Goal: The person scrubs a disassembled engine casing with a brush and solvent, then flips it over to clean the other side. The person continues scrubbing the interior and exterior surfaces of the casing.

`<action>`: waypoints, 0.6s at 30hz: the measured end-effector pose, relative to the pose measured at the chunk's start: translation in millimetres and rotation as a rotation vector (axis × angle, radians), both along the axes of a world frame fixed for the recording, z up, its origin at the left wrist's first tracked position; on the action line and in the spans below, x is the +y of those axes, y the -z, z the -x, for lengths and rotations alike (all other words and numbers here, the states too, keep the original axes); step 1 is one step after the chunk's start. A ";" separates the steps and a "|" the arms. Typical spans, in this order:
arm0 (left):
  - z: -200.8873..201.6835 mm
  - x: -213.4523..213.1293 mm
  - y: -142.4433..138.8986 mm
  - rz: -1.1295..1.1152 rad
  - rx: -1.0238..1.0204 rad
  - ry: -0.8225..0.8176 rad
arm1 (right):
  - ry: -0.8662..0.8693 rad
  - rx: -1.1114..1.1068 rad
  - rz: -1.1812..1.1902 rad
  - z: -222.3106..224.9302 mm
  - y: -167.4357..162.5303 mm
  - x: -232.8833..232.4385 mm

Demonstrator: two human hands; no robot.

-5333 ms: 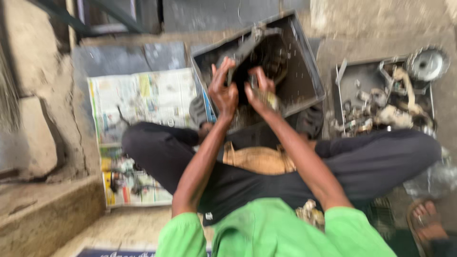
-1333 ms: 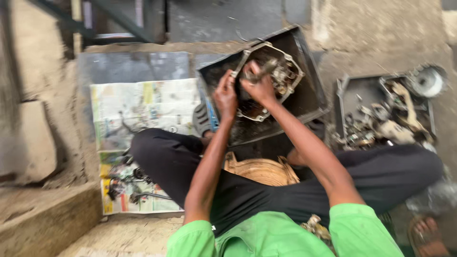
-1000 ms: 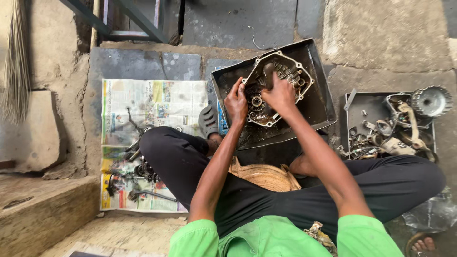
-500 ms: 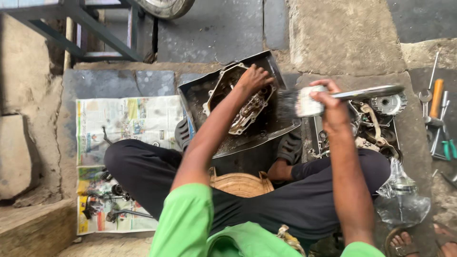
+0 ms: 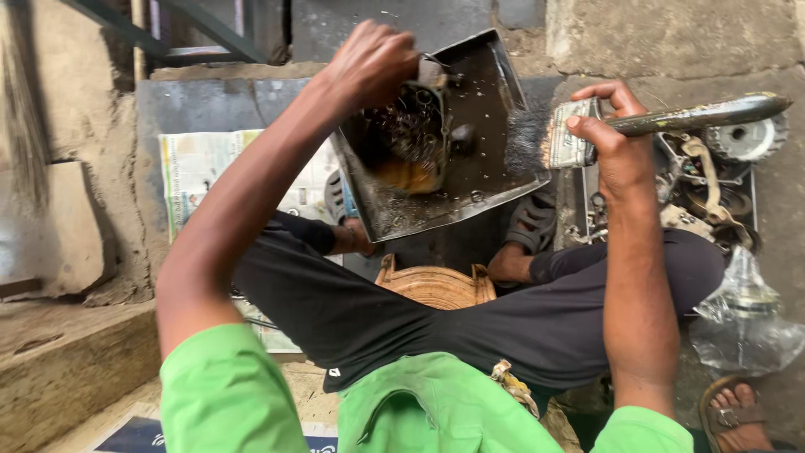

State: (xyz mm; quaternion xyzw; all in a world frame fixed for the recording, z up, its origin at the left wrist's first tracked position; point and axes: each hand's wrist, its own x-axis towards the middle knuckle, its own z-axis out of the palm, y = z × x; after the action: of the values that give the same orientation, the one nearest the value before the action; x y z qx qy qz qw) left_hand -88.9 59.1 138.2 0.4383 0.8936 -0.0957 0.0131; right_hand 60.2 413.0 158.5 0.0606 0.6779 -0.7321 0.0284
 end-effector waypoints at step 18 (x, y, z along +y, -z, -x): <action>-107.4 -29.6 37.4 -0.803 -0.119 -0.954 | -0.205 0.190 -0.794 14.5 118.8 -68.2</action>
State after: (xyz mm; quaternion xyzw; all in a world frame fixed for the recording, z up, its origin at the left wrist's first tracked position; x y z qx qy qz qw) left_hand 18.5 29.5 100.8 -0.0334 0.9549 0.2886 -0.0616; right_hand 45.7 344.8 39.7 -0.0688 0.9096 -0.4095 0.0131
